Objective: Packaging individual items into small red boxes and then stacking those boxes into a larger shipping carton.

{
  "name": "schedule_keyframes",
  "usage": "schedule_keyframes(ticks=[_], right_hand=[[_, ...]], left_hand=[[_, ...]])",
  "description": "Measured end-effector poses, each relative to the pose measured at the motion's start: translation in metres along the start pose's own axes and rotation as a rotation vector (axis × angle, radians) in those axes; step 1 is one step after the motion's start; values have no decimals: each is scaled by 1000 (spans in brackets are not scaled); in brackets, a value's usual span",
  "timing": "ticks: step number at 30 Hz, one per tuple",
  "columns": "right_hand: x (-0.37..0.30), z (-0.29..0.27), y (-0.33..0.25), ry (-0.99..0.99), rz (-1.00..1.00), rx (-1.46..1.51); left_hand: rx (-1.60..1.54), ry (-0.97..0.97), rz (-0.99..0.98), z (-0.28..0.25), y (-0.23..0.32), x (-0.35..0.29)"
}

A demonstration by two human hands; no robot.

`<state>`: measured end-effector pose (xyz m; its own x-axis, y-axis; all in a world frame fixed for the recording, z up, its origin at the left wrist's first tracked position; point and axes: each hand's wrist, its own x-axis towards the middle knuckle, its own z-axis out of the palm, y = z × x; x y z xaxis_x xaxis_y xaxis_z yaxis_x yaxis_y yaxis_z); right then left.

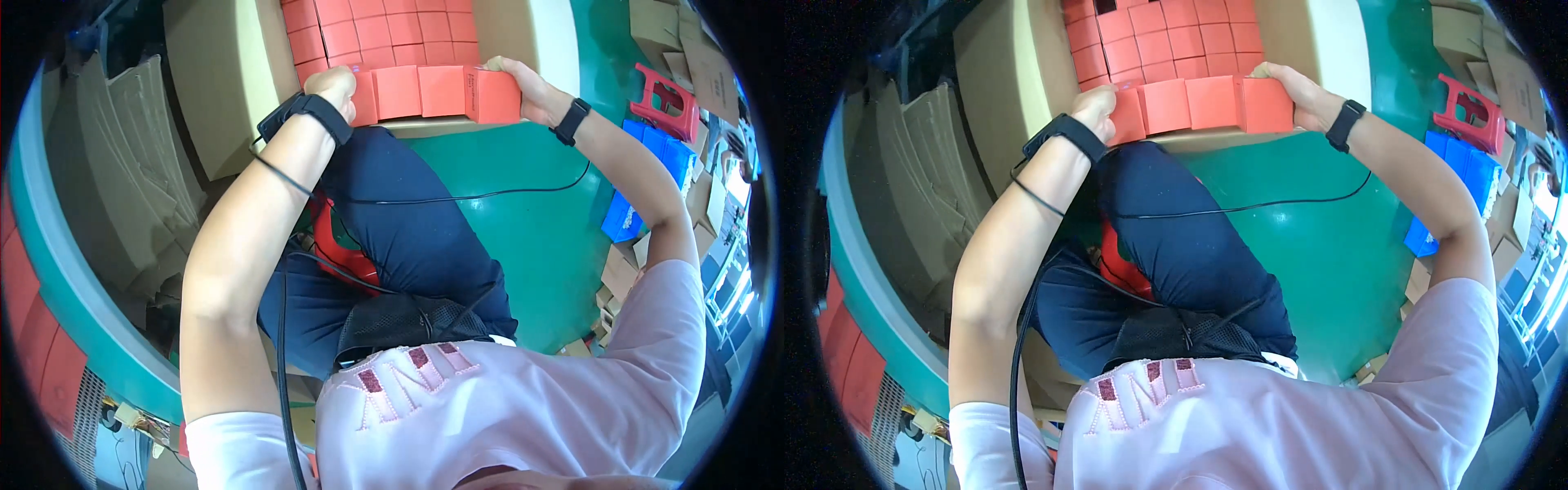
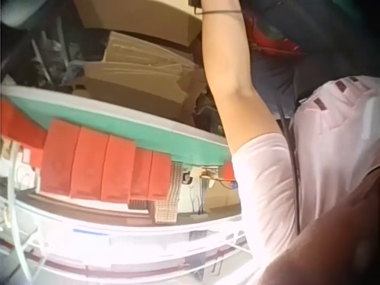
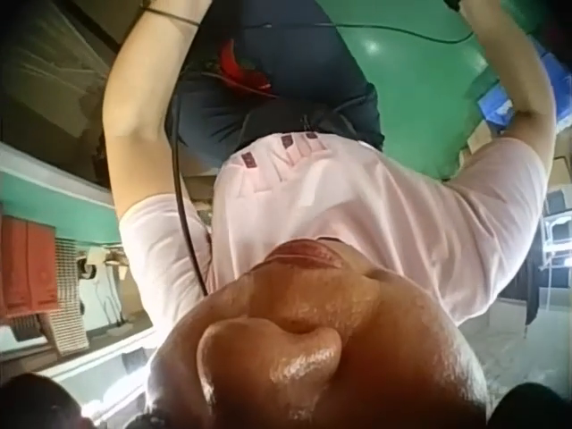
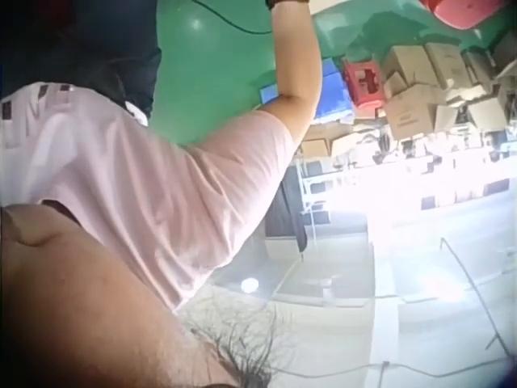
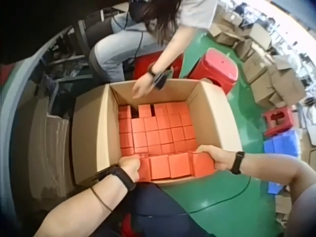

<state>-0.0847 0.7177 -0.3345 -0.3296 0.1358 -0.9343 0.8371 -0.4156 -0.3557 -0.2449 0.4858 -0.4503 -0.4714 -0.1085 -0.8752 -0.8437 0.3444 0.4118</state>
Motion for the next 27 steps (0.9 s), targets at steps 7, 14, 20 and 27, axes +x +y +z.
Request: schedule_keyframes(ticks=[7, 14, 20, 27], right_hand=[[-110, 15, 7, 201, -542, 62], [-211, 61, 37, 334, -1251, 102], [-265, 44, 78, 67, -1401, 266], [-324, 156, 60, -562, -1519, 192]], left_hand=[[-329, -167, 431, -47, 23, -118], [-570, -203, 1036, -121, 26, -253], [-747, -40, 1396, -216, -9, -370], [-910, 404, 1713, -323, -113, -476]])
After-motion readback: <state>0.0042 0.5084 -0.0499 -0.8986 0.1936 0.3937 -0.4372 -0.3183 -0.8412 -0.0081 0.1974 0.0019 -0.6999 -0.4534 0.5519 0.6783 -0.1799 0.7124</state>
